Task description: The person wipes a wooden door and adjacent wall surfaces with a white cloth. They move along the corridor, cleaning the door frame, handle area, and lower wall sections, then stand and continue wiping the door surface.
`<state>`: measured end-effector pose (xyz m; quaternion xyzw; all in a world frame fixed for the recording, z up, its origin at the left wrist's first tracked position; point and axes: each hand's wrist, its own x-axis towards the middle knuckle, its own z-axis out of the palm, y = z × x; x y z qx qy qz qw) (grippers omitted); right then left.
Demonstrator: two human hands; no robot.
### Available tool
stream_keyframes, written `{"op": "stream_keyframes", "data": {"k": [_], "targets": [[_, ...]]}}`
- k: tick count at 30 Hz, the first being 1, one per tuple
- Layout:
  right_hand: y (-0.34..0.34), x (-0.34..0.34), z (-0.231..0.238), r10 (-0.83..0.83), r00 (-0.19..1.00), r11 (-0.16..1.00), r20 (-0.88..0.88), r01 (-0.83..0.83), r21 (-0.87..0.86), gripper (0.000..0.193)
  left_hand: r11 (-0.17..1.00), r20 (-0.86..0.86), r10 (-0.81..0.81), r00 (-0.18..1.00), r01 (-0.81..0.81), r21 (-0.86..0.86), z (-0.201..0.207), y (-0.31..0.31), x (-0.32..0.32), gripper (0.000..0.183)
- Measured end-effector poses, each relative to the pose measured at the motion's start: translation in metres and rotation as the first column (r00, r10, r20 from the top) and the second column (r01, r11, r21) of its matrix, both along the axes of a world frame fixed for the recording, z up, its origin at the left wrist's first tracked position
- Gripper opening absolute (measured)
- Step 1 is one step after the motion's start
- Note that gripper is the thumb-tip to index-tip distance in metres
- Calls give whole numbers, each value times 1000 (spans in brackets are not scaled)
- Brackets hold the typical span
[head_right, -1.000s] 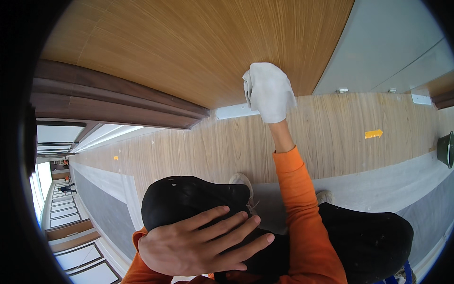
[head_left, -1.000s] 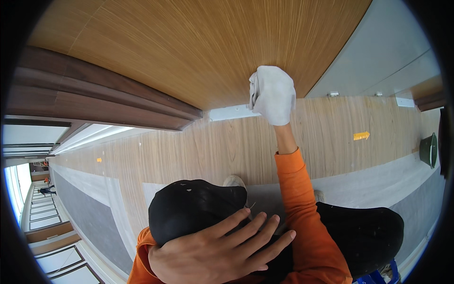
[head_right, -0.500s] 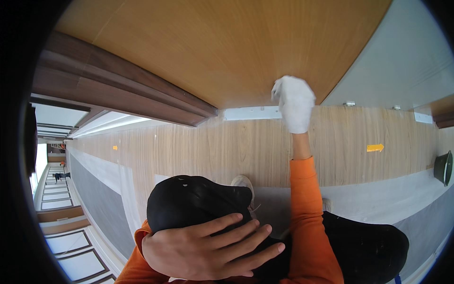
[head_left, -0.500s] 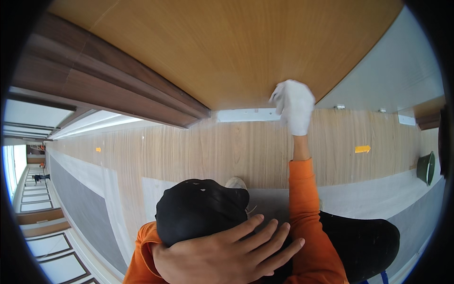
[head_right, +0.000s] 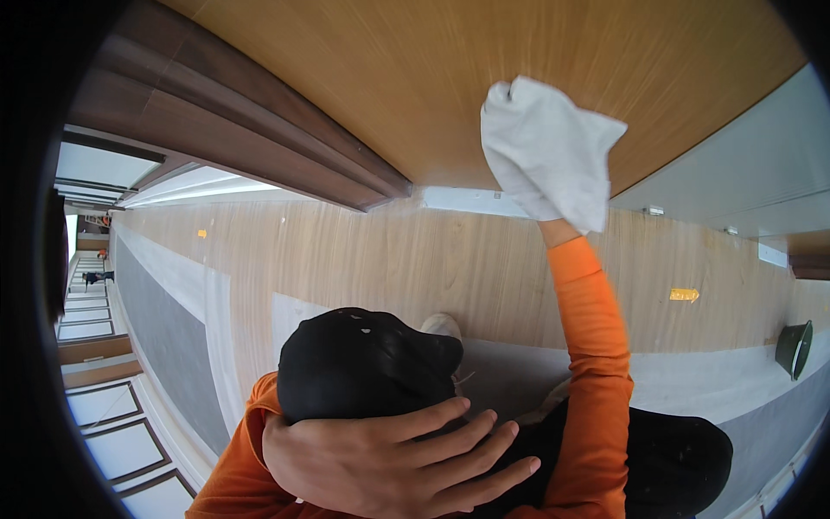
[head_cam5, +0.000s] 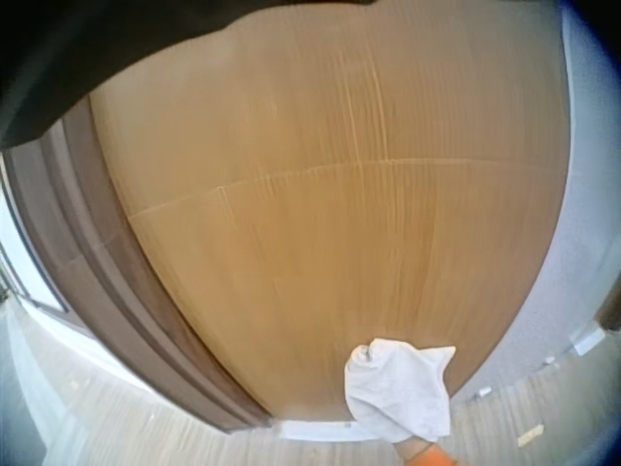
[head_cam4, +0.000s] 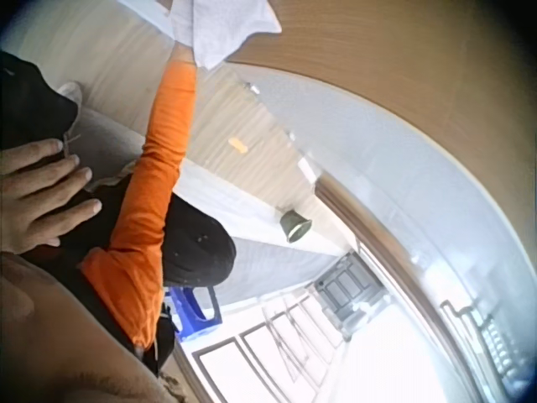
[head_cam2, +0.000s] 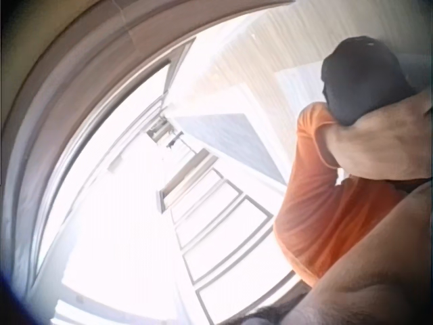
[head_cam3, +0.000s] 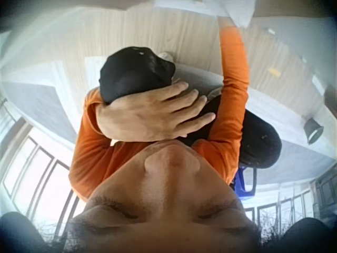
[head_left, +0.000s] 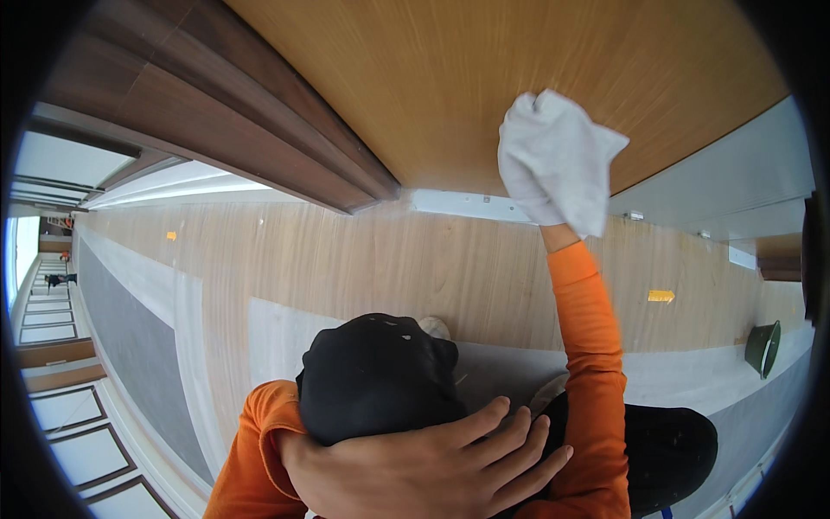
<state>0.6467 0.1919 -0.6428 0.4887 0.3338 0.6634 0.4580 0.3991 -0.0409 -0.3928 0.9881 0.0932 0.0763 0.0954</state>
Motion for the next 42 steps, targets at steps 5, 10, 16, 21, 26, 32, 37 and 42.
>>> {"op": "stream_keyframes", "data": {"k": [5, 10, 16, 21, 26, 32, 37, 42], "targets": [[-28, -9, -67, 233, 234, 958, -944, -224, 181, 15, 995, -66, -63, 996, 58, -78, 15, 12, -5, 56], [-64, -49, -102, 55, 287, 997, -956, -70, 36, 7, 983, -160, -177, 971, 167, -70, 25, 14, -15, 55], [-66, -94, -128, -240, 636, 966, -733, 231, -116, 10, 980, -119, -201, 972, 199, -26, -7, -9, -24, 49], [-69, -81, -138, 163, 68, 981, -984, -116, 154, 3, 843, -375, -167, 912, 329, 425, -33, -31, -38, 50], [-48, -60, -170, 29, -411, 966, -911, -223, 131, 8, 988, -38, -157, 987, 157, 2, 2, 0, -43, 45], [-24, -118, -131, -307, -504, 867, -807, -498, -19, 35, 981, 104, -142, 984, 153, -116, 6, 11, -42, 40], [5, -164, -133, -485, -602, 802, -634, -596, -47, 30, 970, 191, -162, 968, 192, -150, 8, 19, -36, 37], [12, -187, -156, -329, -919, 939, -216, -343, 26, 41, 967, 246, -142, 959, 187, -173, 0, 28, -26, 35]]}}
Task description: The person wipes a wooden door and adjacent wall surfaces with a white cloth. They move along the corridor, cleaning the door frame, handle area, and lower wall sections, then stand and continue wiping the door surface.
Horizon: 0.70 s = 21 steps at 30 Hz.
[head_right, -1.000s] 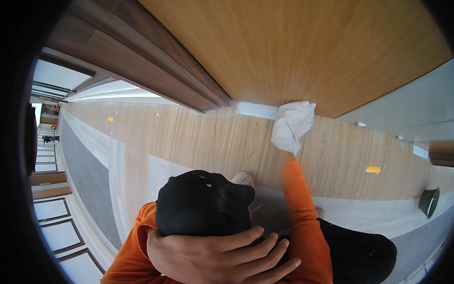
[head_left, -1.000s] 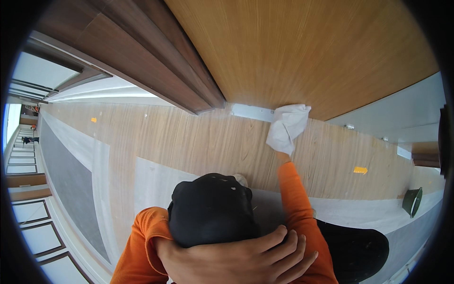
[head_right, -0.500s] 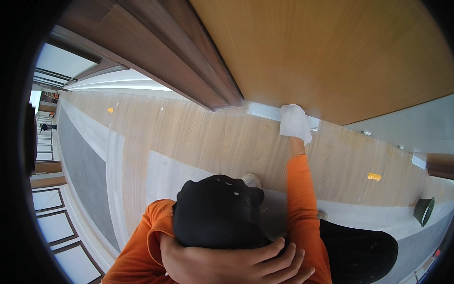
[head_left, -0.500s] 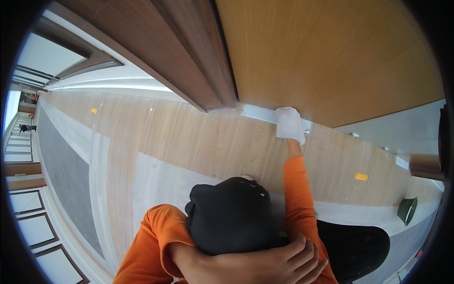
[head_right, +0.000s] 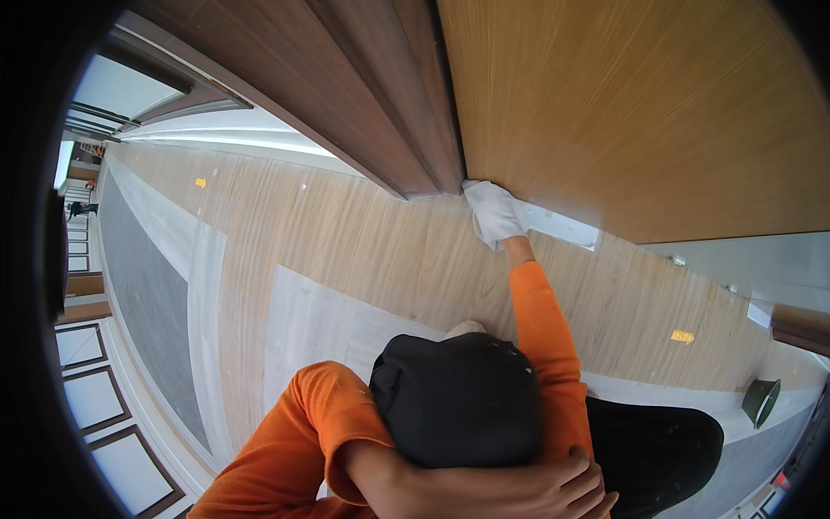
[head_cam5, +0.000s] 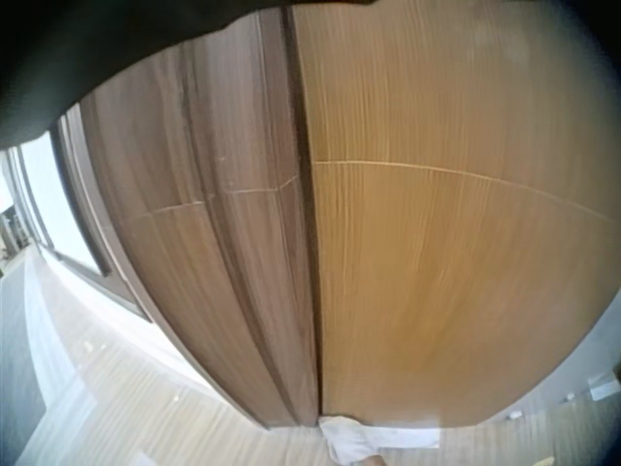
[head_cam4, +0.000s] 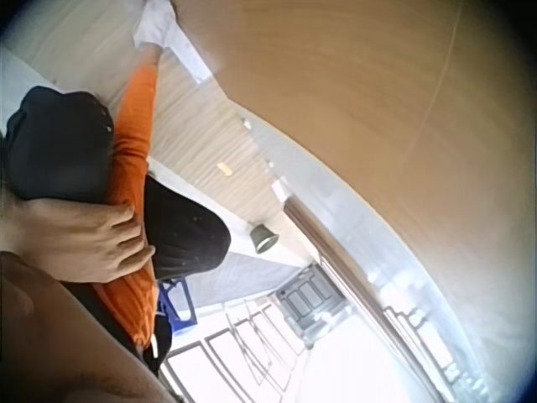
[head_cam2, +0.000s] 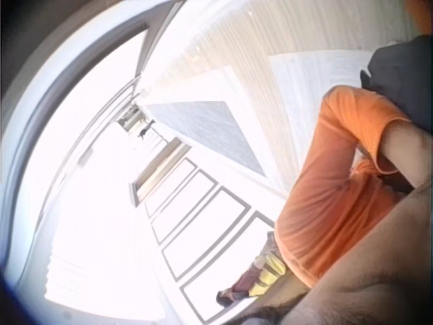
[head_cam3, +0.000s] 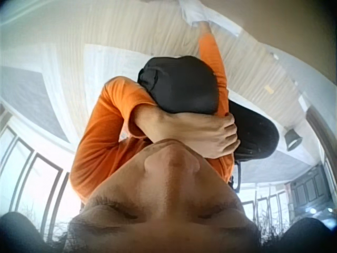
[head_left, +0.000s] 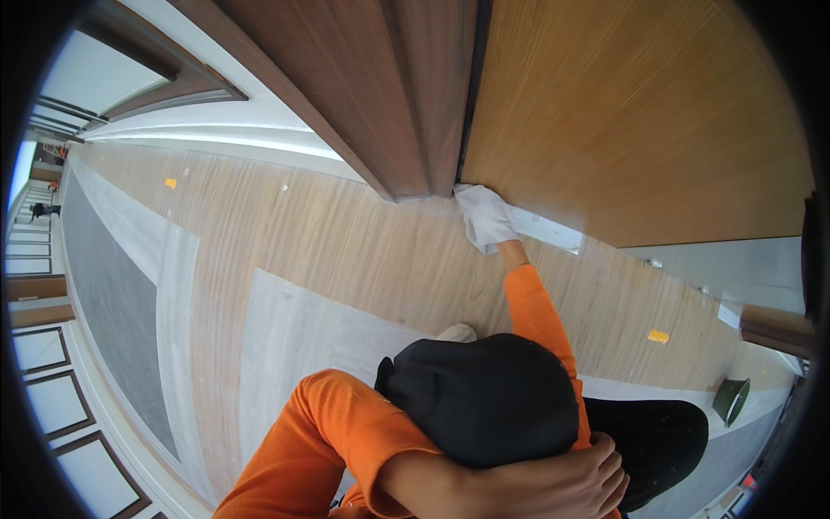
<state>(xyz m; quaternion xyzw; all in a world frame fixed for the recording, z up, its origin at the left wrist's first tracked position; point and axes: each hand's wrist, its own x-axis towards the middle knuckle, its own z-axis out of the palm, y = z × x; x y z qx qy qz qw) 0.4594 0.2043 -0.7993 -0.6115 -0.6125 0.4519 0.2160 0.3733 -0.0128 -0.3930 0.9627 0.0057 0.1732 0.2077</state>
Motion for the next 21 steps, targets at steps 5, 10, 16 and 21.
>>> {"op": "stream_keyframes", "data": {"k": [5, 10, 16, 21], "targets": [[-5, -5, 53, -222, 960, 954, -170, 178, -241, 45, 997, -125, 74, 989, -70, 35, -28, -31, 27, 59], [-23, 18, 80, -205, 674, 978, -710, 165, -125, 35, 990, 14, 93, 996, -94, 106, -28, -6, 27, 33], [-14, 21, 109, 378, 914, 813, 145, -403, 420, 11, 971, -169, -49, 984, 86, 221, 5, 14, 2, 43], [-4, 20, 24, -17, 914, 993, -405, -34, -117, 14, 762, -392, -87, 916, 315, 566, 3, 11, -17, 61]]}}
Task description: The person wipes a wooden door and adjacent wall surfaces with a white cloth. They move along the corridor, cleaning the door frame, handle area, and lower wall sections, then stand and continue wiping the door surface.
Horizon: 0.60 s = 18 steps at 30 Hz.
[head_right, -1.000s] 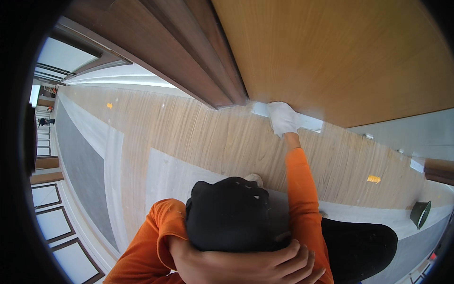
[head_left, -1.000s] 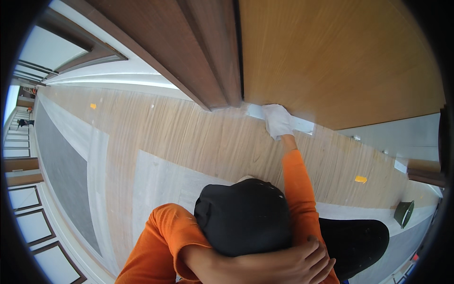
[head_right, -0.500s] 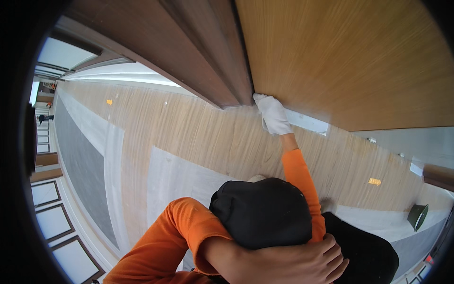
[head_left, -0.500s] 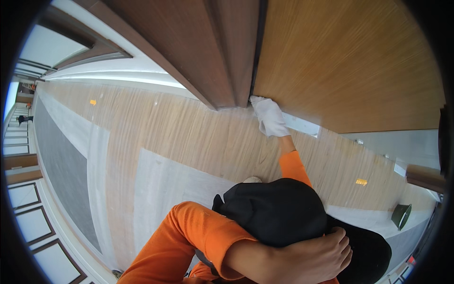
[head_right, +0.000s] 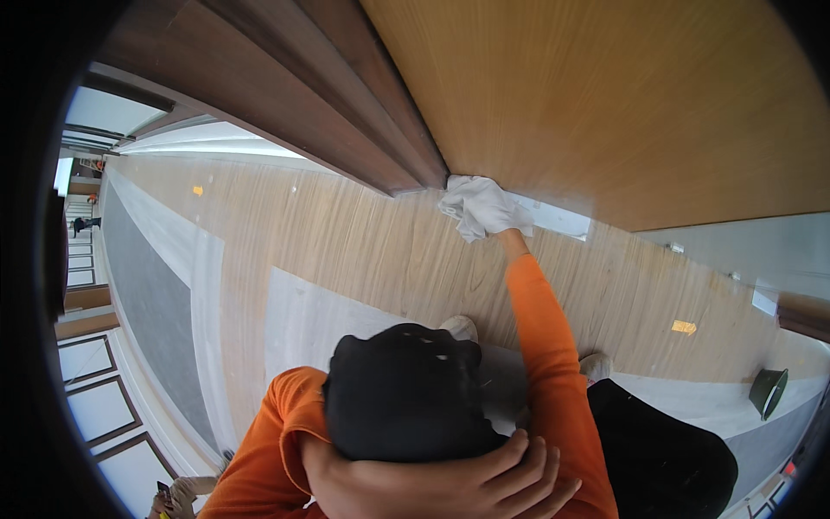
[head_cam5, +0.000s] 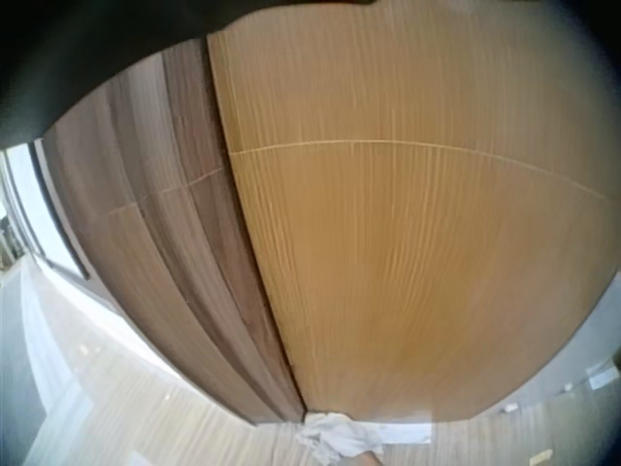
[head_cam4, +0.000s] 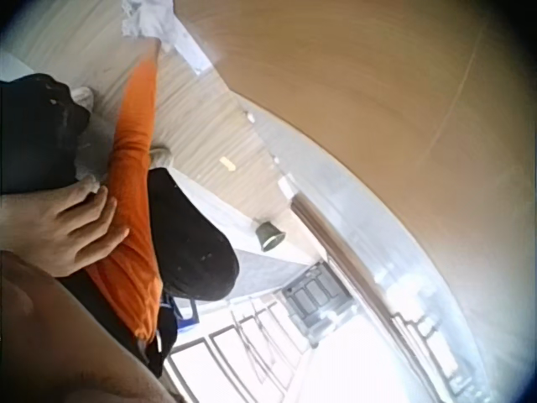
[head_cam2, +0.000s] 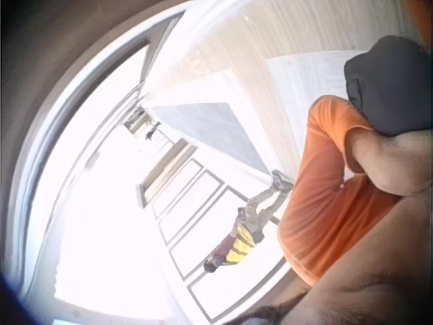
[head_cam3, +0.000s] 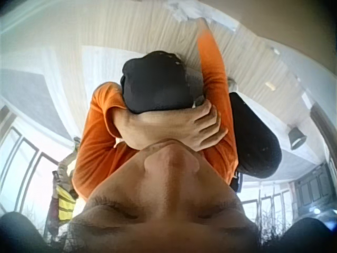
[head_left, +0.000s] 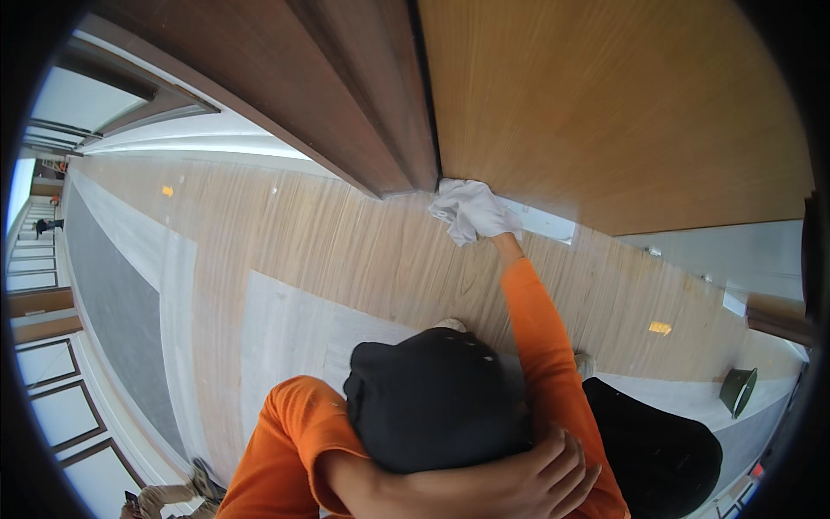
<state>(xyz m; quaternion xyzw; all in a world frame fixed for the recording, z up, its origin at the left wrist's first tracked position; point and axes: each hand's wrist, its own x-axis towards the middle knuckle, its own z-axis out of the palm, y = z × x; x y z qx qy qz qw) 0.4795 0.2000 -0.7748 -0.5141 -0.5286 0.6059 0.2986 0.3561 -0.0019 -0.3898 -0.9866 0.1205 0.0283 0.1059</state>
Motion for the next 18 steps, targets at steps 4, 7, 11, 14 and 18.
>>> {"op": "stream_keyframes", "data": {"k": [4, 7, 11, 14, 18], "targets": [[-1, 6, 31, 114, 992, 985, -52, -119, -128, 10, 988, -157, 156, 975, -153, 31, -13, -34, -8, 63], [-10, 43, 87, 216, 973, 971, 76, -222, 83, 8, 877, -43, 382, 923, -377, -296, 6, -18, -12, 58], [-31, 93, 156, 257, 966, 909, 18, -248, 335, 13, 682, 1, 527, 850, -422, -598, 19, -4, -29, 60], [-40, 123, 143, 102, 991, 920, -83, -63, 386, 19, 548, -104, 634, 766, -540, -639, 11, -20, -33, 58], [-40, 112, 82, -71, 997, 960, 12, 65, 272, 26, 497, -162, 622, 766, -545, -675, 16, -12, -36, 53]]}}
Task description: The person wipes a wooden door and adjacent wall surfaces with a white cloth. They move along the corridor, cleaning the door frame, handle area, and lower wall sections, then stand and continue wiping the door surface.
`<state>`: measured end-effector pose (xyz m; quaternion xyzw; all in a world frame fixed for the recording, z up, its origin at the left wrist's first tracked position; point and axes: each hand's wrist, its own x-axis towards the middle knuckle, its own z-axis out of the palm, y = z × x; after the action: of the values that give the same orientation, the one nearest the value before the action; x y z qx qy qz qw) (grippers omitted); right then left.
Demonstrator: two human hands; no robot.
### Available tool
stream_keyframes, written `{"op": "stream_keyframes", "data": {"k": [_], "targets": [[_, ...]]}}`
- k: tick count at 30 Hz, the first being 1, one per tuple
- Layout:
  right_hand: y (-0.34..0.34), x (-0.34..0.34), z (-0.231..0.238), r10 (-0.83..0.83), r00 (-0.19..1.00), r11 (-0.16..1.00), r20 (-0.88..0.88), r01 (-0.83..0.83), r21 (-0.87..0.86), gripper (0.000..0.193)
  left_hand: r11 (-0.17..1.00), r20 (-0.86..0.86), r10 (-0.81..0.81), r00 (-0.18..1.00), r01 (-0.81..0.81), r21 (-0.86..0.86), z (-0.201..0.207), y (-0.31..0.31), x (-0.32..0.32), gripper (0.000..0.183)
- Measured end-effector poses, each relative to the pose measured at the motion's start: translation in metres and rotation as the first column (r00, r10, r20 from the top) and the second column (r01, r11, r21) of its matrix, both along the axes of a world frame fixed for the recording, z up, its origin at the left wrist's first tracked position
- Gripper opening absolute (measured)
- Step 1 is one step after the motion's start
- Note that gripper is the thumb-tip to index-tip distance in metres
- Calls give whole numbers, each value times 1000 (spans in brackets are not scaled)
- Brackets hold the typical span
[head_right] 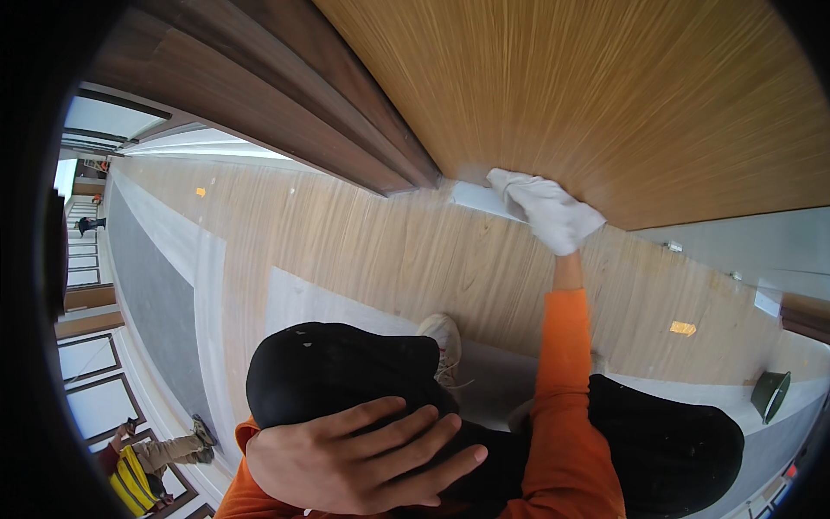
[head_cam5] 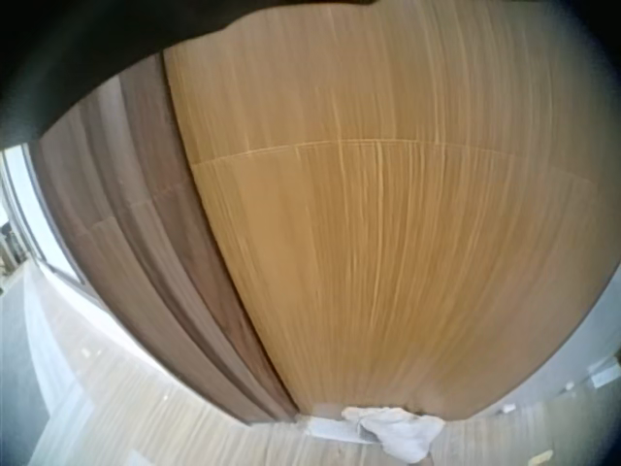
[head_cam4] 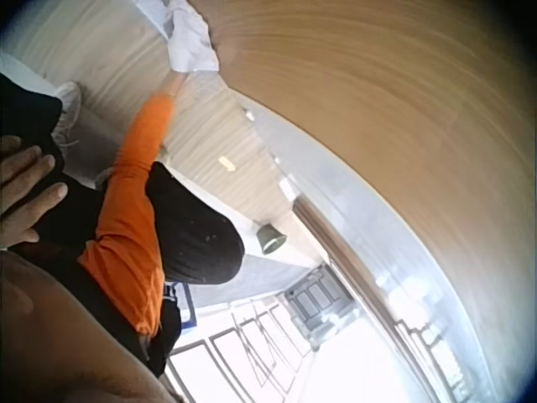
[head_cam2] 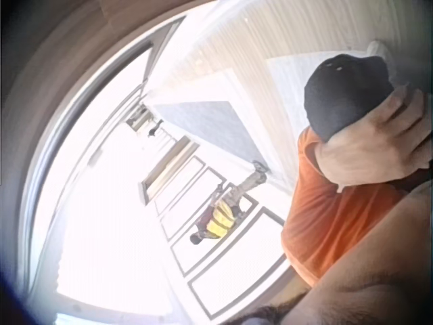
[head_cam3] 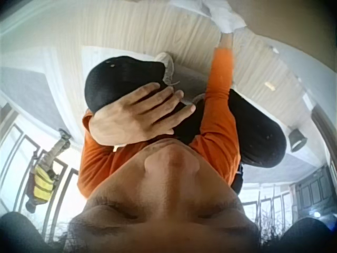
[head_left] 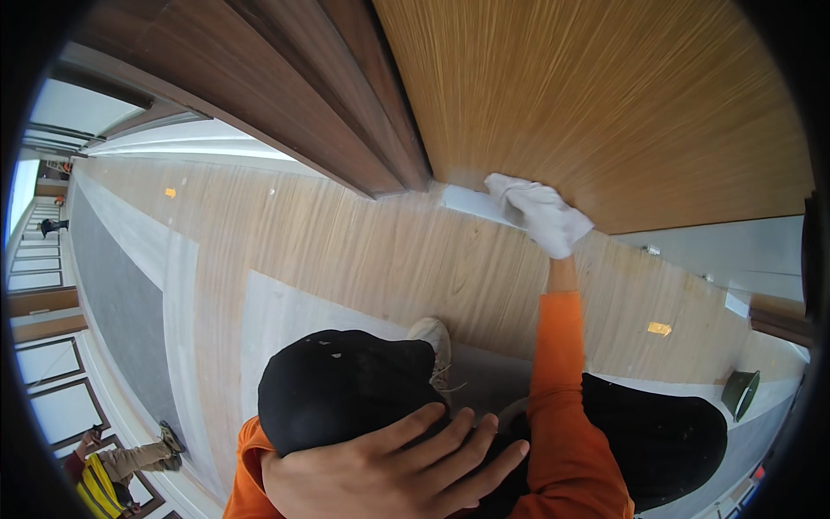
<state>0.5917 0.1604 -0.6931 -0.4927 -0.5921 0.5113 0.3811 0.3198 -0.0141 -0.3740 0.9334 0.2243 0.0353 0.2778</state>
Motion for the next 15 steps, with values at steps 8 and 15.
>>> {"op": "stream_keyframes", "data": {"k": [8, 15], "targets": [[12, -39, -83, -5, 965, 948, -264, -80, -308, 24, 989, -46, -8, 999, 15, 150, 3, -7, 6, 57], [23, -22, 68, 18, 982, 908, 190, -96, 408, 29, 982, -48, -52, 997, 60, 177, 4, 2, 3, 55]]}}
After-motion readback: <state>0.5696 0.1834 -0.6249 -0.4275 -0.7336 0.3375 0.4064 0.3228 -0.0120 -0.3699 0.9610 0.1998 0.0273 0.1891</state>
